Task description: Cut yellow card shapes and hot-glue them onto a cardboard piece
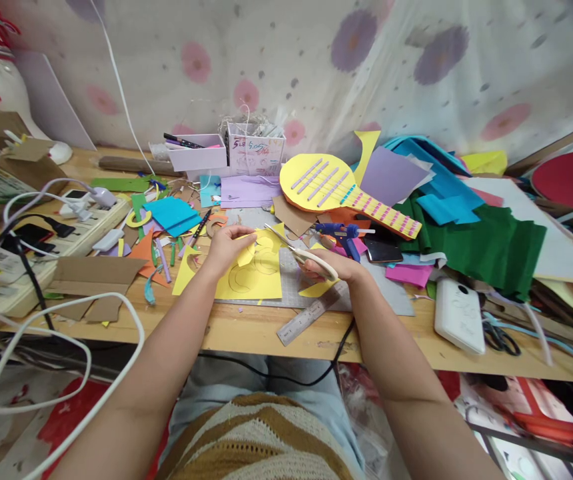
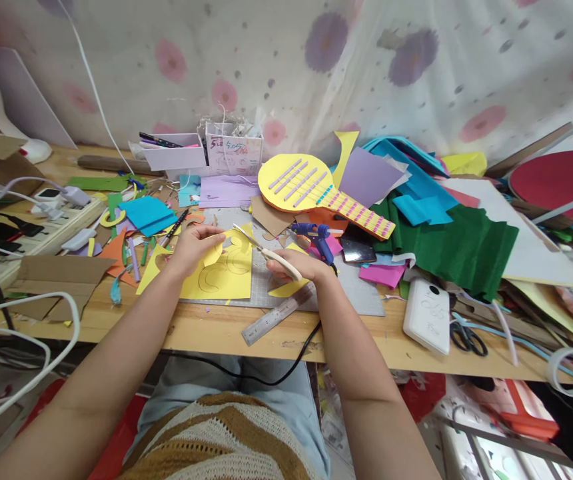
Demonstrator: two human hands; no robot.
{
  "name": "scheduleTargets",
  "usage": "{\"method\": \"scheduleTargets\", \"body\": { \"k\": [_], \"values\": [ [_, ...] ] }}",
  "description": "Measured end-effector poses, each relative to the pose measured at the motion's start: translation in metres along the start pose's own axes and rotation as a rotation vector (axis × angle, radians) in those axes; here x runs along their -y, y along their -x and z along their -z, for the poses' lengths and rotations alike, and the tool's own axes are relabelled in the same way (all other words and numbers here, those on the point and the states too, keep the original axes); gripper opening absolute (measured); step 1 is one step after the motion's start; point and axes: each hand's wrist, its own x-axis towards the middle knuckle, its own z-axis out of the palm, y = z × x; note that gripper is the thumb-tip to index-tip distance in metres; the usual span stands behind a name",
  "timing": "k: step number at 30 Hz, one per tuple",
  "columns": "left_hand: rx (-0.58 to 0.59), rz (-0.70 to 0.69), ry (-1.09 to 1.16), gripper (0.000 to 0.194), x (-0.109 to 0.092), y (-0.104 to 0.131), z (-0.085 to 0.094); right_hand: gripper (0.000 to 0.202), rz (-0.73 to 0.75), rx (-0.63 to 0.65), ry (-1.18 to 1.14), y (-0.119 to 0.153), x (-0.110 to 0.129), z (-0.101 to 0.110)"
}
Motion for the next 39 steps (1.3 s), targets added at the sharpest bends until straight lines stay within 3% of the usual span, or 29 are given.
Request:
{"method": "scheduleTargets", "body": {
  "k": [23,39],
  "values": [
    [-0.008,-0.023,-0.042,0.034,-0.0005,-0.0003,0.0022,0.052,-0.134,0.019,-0.227,0.002,0.0066,-0.0009],
    [-0.019,-0.048,-0.124,0.036,0.0065,-0.0044,0.0061,0.052,-0.154,0.032,-0.252,0.002,0.0086,-0.0006]
  ]
}}
